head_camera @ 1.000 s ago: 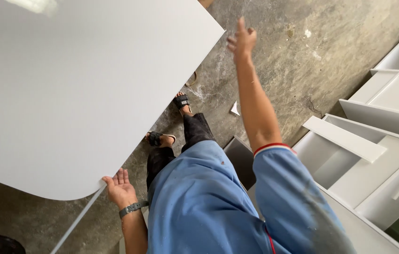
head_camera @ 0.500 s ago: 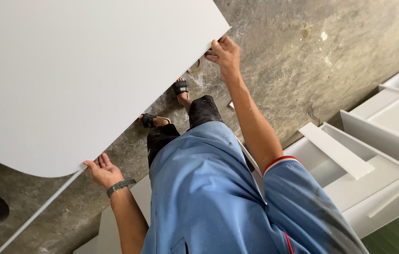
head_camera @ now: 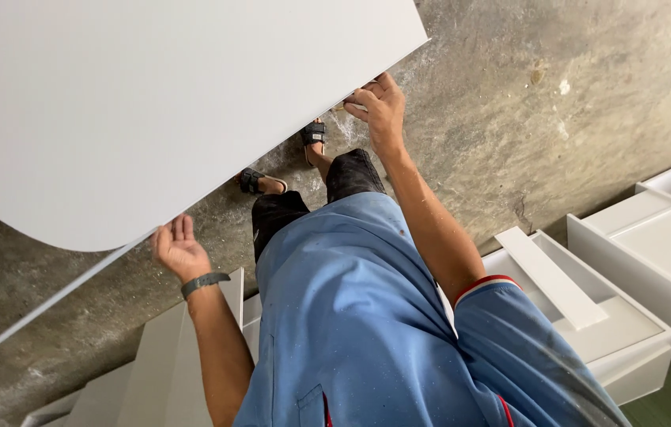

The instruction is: Cutting a flexible trim strip using pliers and fitting it onto the edge of a white furniture panel.

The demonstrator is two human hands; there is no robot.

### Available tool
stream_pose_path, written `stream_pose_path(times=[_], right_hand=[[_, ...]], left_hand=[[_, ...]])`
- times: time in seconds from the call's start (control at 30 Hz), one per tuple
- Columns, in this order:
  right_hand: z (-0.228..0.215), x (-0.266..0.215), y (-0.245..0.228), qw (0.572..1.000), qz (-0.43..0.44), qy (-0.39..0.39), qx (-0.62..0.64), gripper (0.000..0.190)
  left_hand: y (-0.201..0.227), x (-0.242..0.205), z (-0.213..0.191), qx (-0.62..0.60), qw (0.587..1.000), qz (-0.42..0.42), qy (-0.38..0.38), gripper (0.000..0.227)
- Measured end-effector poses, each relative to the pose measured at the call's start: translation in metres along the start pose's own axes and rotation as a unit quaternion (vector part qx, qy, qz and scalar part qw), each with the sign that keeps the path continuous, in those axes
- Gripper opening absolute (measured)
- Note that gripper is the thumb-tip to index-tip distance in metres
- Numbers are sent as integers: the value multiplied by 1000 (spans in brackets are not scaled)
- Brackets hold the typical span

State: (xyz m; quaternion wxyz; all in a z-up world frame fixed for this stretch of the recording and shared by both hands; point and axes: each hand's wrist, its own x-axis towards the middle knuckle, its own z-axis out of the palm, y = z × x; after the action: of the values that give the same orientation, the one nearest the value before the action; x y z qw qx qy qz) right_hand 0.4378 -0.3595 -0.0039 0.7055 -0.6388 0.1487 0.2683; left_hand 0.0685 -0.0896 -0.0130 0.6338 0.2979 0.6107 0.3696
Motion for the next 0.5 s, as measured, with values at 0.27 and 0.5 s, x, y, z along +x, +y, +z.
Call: stream_pose_path(times=[0.27,0.5], right_hand=[[19,-8,-6,1000,14,-17,-2,50],[19,1,-7,1000,-1,-26,-15,56]], left_hand=[[-2,-20,65,49,998,-22,13,10],[2,-17,75,48,995,-75,42,5]])
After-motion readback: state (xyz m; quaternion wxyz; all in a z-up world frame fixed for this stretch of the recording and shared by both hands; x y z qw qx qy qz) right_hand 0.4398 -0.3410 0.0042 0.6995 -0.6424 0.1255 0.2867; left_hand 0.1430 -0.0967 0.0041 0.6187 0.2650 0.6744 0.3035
